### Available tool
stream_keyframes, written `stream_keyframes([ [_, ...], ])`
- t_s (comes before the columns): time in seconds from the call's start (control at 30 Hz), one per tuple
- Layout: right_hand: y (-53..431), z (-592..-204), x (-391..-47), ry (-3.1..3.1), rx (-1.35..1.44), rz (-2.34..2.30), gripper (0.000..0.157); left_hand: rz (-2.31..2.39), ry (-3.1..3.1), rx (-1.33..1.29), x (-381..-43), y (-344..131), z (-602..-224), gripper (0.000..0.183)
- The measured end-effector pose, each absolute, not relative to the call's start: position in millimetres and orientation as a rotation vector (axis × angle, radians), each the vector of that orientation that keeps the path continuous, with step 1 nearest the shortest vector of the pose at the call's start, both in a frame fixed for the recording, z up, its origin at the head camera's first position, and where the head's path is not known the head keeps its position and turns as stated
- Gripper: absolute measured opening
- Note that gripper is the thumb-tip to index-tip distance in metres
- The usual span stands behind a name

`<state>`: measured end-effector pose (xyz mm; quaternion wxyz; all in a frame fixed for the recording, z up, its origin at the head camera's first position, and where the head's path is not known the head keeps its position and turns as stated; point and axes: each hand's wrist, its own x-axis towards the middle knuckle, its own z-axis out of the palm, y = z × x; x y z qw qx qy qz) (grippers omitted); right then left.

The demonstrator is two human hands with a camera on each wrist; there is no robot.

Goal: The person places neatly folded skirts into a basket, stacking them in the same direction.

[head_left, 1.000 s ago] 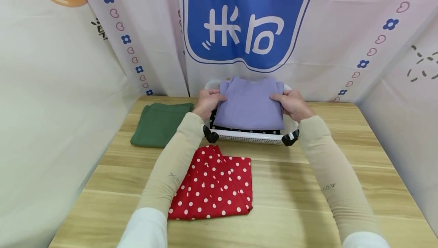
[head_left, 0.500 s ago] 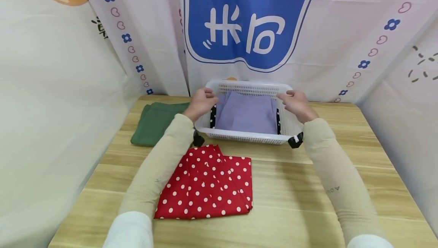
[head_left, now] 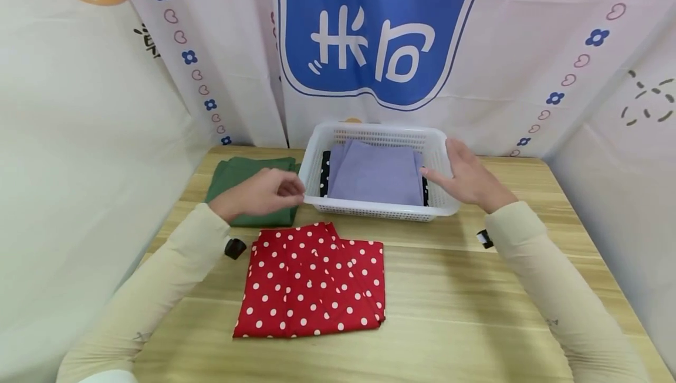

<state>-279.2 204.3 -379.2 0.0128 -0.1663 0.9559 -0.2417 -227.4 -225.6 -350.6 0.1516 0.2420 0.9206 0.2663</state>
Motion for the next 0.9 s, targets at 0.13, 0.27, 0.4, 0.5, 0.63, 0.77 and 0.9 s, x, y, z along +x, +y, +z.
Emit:
stream_keyframes([
  [0.13,198.0,-405.9,-275.6,3.015,-0.491,-0.531,0.11,0.555,2.448,0.748,-203.6,-228.0,-359.4,0.047],
  [0.27,195.4,-422.7,-276.0,2.997,-0.495,-0.438,0.116,0.377,2.405,0.699,-175.8,-222.2,-380.8,0.094],
  [0.4,194.9,-429.1,-276.1,2.997,-0.49,-0.439,0.115,0.187,2.463,0.695,-156.0,-222.7,-416.1,0.125],
  [0.5,194.1,-430.2,-275.8,2.995,-0.502,-0.434,0.115,0.098,2.474,0.687,-146.8,-225.6,-441.3,0.132],
  [0.63,194.8,-429.8,-275.0,2.992,-0.504,-0.429,0.114,0.087,2.503,0.671,-143.8,-225.6,-459.7,0.134],
  [0.77,197.7,-428.3,-274.1,3.005,-0.489,-0.43,0.113,0.092,2.521,0.692,-146.1,-214.8,-462.0,0.135],
  [0.9,199.4,-427.4,-273.7,3.005,-0.494,-0.442,0.113,0.089,2.507,0.722,-148.6,-191.8,-461.1,0.136],
])
